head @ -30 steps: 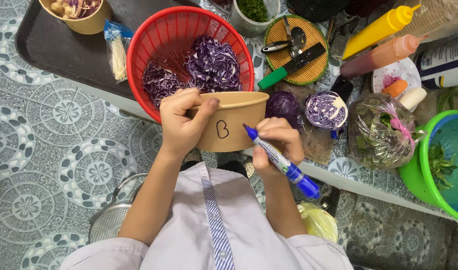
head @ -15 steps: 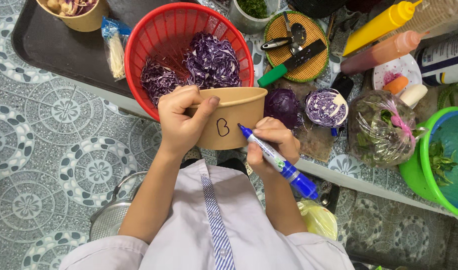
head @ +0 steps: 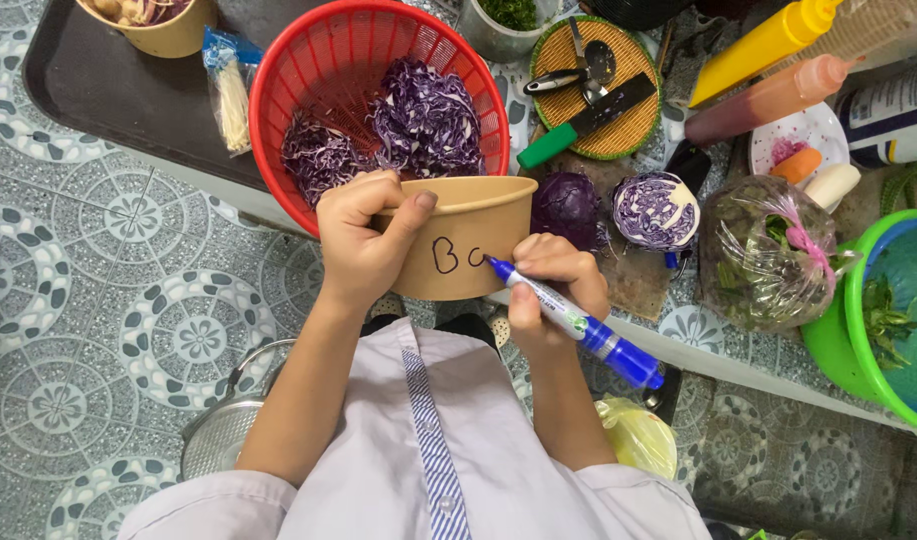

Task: The person labels a paper bowl with a marker, then uses tongs to place noodles into the bowl and a ladle and skimmer to add broth, meat slices, and other hot toppings from pots on the stove. They set the bowl on a tray, add shredded purple cabbage and fresh herbs by hand, and press a plastic lid onto the finished bowl.

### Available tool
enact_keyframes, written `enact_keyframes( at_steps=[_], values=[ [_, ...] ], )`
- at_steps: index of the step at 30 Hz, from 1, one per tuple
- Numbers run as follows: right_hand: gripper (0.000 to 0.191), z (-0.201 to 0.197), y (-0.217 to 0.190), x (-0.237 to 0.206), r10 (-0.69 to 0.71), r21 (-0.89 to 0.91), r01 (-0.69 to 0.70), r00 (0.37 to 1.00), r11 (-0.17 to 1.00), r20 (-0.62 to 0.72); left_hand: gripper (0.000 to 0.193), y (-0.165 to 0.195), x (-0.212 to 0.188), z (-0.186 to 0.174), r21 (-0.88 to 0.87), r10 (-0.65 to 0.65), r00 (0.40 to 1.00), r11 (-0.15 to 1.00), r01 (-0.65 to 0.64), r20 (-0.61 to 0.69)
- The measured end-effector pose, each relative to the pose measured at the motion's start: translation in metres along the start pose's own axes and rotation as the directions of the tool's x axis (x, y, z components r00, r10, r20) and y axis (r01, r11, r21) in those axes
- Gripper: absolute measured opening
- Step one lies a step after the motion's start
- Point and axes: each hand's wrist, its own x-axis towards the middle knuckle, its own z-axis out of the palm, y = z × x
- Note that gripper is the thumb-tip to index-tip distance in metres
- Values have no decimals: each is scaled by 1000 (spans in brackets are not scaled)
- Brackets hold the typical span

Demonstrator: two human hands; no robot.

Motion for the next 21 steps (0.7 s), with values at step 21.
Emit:
enact_keyframes(
  at_steps=[21],
  values=[
    [24, -15, 27, -22, 282, 309, -153, 857, 939, -431, 34, -20, -11, -18, 52, -120, 990, 991, 124, -79]
  ],
)
